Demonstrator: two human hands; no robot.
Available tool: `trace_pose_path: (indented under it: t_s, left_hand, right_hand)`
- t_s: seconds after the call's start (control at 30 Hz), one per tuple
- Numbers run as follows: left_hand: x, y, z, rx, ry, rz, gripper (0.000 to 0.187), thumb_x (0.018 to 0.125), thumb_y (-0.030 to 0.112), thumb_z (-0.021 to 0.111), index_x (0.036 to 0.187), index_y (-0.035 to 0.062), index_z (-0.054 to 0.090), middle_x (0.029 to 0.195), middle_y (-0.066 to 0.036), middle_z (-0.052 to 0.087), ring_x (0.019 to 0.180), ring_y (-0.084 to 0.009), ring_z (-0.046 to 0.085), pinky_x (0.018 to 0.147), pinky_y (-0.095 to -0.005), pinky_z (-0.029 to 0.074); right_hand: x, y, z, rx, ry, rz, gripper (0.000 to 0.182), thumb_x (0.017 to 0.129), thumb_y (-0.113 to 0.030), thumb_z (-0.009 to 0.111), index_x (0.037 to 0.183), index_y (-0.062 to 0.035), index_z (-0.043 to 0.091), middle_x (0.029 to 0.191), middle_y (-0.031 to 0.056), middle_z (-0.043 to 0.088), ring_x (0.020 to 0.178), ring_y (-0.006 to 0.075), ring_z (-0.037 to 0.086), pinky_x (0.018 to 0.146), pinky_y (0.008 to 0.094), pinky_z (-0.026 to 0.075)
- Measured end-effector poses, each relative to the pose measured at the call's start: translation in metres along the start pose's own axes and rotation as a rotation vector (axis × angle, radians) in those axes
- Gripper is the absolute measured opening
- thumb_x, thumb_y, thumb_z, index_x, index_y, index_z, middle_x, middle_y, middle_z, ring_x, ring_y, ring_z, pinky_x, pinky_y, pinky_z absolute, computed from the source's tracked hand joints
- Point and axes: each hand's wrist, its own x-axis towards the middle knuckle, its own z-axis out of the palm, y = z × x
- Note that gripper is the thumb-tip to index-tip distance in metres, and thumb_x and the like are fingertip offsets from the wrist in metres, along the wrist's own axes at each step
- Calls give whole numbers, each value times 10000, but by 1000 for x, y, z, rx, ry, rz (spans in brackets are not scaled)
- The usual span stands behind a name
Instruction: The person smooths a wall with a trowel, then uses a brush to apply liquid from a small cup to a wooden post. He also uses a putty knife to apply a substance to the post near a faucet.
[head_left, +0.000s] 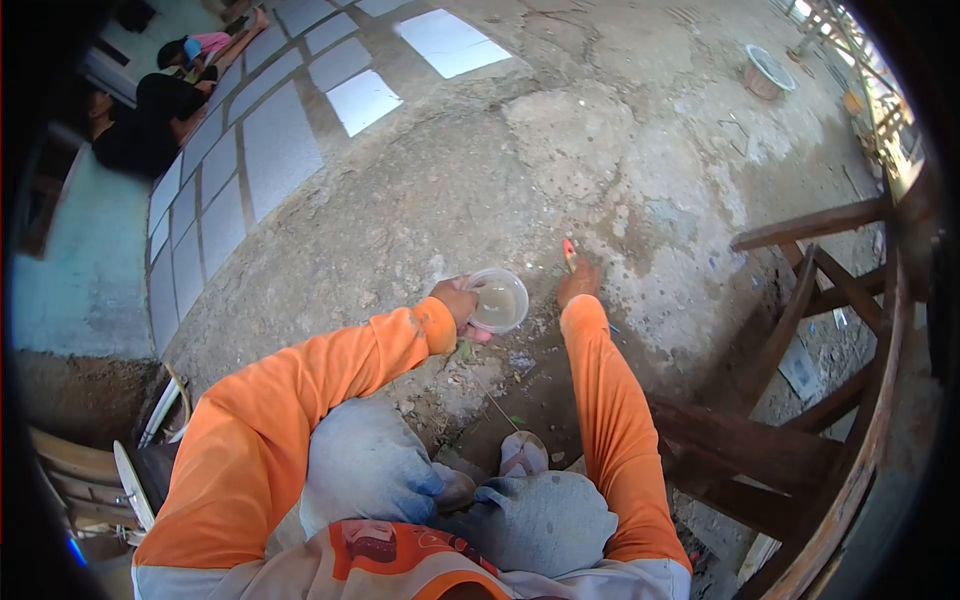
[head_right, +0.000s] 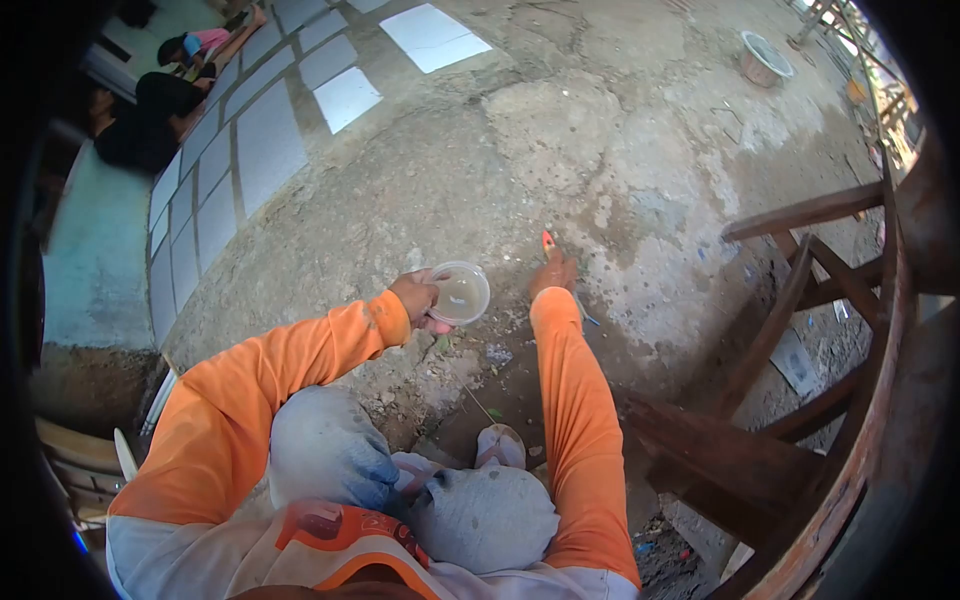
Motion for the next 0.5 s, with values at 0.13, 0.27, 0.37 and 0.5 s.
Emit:
trace_pose_path:
  t_s: [0.13,0.27,0.37,0.5]
  left_hand:
    - [-29,11,-41,56,-25,-56,458,811,0,412,1264,62,444,994,-169,615,705,-262,663,540,-339,580]
    - [-63,30,-56,124,-17,-33,457,822,21,388,1271,78,443,895,-161,633,597,-221,650,460,-298,550]
    - [-65,33,-50,178,-91,-10,449,832,37,376,1273,89,445,827,-147,637,539,-198,636,421,-283,533]
    - [-62,24,-27,256,-142,39,430,848,64,377,1269,95,454,781,-139,638,505,-185,623,413,-281,527]
  right_hand:
    - [44,6,17,-166,-197,78,388,777,-246,646,1078,-52,498,1027,221,583,988,390,559,836,464,455]
    - [55,34,36,-203,-286,129,383,751,-209,685,1043,-31,513,1018,222,594,967,383,578,817,445,473]
    - [46,26,7,-278,-251,73,351,754,-198,644,1024,-12,516,1014,219,572,950,374,585,801,444,480]
    - [-17,2,-60,-88,182,-182,292,731,-154,600,949,13,501,948,206,515,857,363,595,748,447,479]
